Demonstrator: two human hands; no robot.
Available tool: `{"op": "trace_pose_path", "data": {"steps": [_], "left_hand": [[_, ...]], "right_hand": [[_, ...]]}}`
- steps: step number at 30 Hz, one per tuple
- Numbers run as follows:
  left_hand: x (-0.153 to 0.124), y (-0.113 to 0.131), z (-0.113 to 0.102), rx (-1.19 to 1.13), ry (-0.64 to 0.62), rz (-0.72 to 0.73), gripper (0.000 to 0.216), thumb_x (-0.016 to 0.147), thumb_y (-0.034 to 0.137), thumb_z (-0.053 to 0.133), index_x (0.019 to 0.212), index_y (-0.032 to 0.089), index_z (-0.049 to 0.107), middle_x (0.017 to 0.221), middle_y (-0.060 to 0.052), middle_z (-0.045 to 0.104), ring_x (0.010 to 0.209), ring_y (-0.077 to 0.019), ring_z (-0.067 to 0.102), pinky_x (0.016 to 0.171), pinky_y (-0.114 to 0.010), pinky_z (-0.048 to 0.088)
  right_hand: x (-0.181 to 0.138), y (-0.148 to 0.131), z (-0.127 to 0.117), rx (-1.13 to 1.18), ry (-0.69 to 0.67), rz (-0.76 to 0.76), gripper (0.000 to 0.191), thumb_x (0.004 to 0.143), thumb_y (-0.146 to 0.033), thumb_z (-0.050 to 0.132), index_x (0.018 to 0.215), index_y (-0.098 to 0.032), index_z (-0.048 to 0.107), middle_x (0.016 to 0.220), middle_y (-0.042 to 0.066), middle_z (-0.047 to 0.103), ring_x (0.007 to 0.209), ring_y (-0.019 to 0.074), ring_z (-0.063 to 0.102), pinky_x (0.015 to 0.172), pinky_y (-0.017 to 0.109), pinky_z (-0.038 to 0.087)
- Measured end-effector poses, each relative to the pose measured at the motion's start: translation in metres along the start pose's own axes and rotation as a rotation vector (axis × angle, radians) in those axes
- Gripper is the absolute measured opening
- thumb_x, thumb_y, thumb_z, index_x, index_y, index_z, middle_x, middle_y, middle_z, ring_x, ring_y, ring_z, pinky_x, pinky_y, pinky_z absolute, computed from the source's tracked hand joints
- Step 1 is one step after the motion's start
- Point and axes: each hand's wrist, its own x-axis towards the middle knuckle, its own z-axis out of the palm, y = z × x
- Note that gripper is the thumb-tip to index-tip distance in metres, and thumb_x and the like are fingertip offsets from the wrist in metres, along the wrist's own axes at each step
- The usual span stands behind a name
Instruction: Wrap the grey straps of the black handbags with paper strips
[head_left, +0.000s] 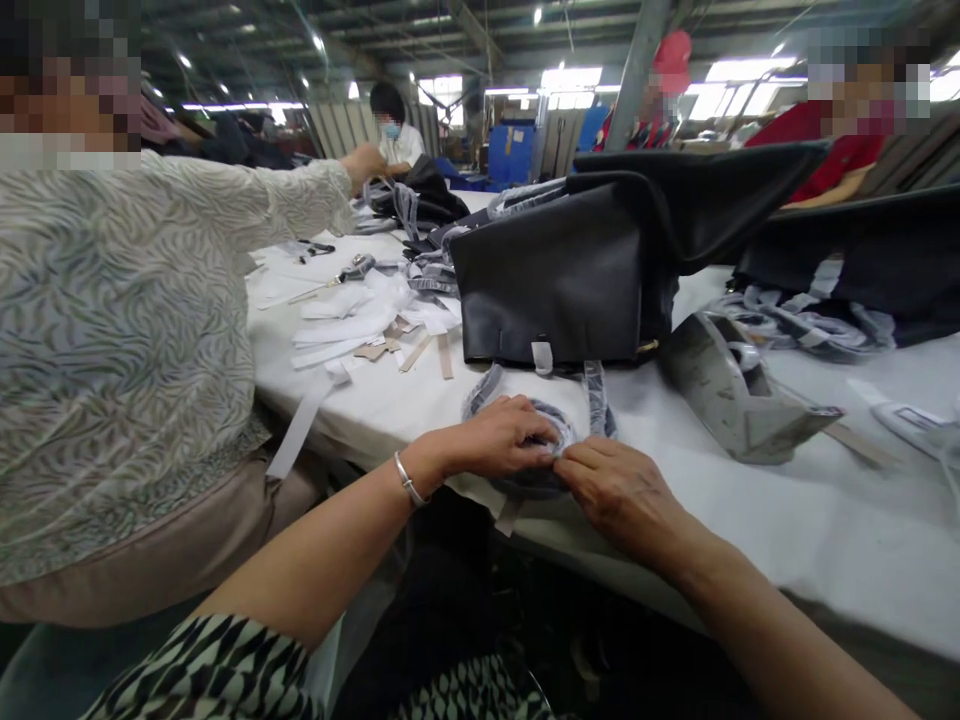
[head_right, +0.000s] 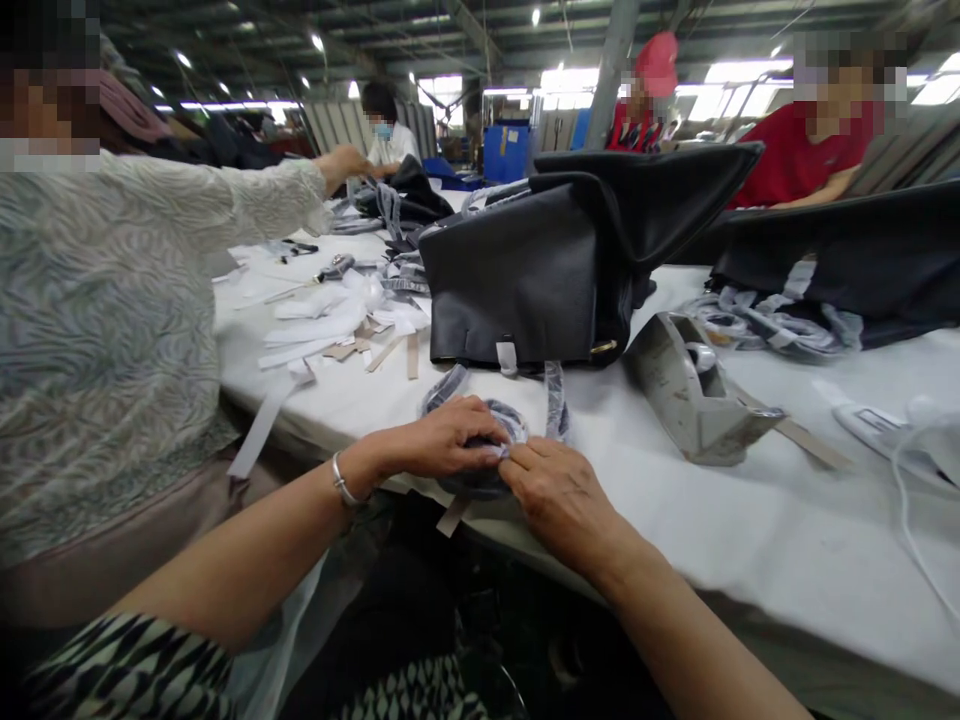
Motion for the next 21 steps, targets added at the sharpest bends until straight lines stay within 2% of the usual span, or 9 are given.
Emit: {"op": "trace_pose_path", "data": {"steps": [4, 9, 13, 17, 21], "left_hand": [[-0.005, 0.002, 0.0, 0.025, -0.012, 0.028, 0.026, 0.087, 0.035, 0.063, 0.109, 0.021, 0.064, 0.1, -0.005, 0.067, 0.103, -0.0225, 0.053, 0.093, -0.034, 0.041], [-0.005, 0.003, 0.003, 0.026, -0.004, 0.009, 0.025, 0.085, 0.029, 0.064, 0.108, 0.019, 0.065, 0.099, -0.006, 0.066, 0.103, -0.0231, 0.053, 0.093, -0.035, 0.042], [-0.007, 0.002, 0.003, -0.003, 0.015, 0.021, 0.029, 0.084, 0.031, 0.065, 0.111, 0.02, 0.064, 0.101, -0.006, 0.066, 0.103, -0.0228, 0.053, 0.093, -0.035, 0.042], [-0.006, 0.003, -0.002, -0.002, -0.035, -0.007, 0.024, 0.09, 0.029, 0.056, 0.111, 0.019, 0.064, 0.103, -0.007, 0.066, 0.104, -0.0224, 0.053, 0.094, -0.035, 0.042], [0.001, 0.006, -0.001, 0.074, -0.049, -0.054, 0.022, 0.09, 0.021, 0.052, 0.106, 0.019, 0.066, 0.099, -0.007, 0.066, 0.101, -0.0223, 0.054, 0.092, -0.034, 0.043]], "right_hand": [[-0.021, 0.002, 0.003, 0.123, 0.046, 0.101, 0.021, 0.093, -0.016, 0.049, 0.105, -0.02, 0.065, 0.097, 0.005, 0.067, 0.087, 0.0162, 0.059, 0.078, 0.028, 0.048], [-0.029, -0.003, 0.005, 0.111, 0.11, 0.183, 0.028, 0.092, -0.016, 0.05, 0.117, -0.019, 0.062, 0.111, 0.008, 0.065, 0.099, 0.0188, 0.06, 0.087, 0.033, 0.052], [-0.025, -0.008, 0.004, 0.076, 0.137, 0.154, 0.026, 0.091, -0.017, 0.052, 0.113, -0.019, 0.066, 0.113, 0.009, 0.065, 0.099, 0.0194, 0.061, 0.087, 0.033, 0.053], [-0.023, -0.008, 0.001, 0.039, 0.088, 0.07, 0.02, 0.091, -0.019, 0.053, 0.1, -0.02, 0.071, 0.103, 0.008, 0.069, 0.087, 0.0185, 0.062, 0.076, 0.031, 0.054], [-0.029, -0.01, 0.003, -0.025, 0.147, 0.071, 0.024, 0.092, -0.018, 0.053, 0.111, -0.016, 0.067, 0.114, 0.011, 0.066, 0.094, 0.02, 0.061, 0.084, 0.033, 0.052]]}}
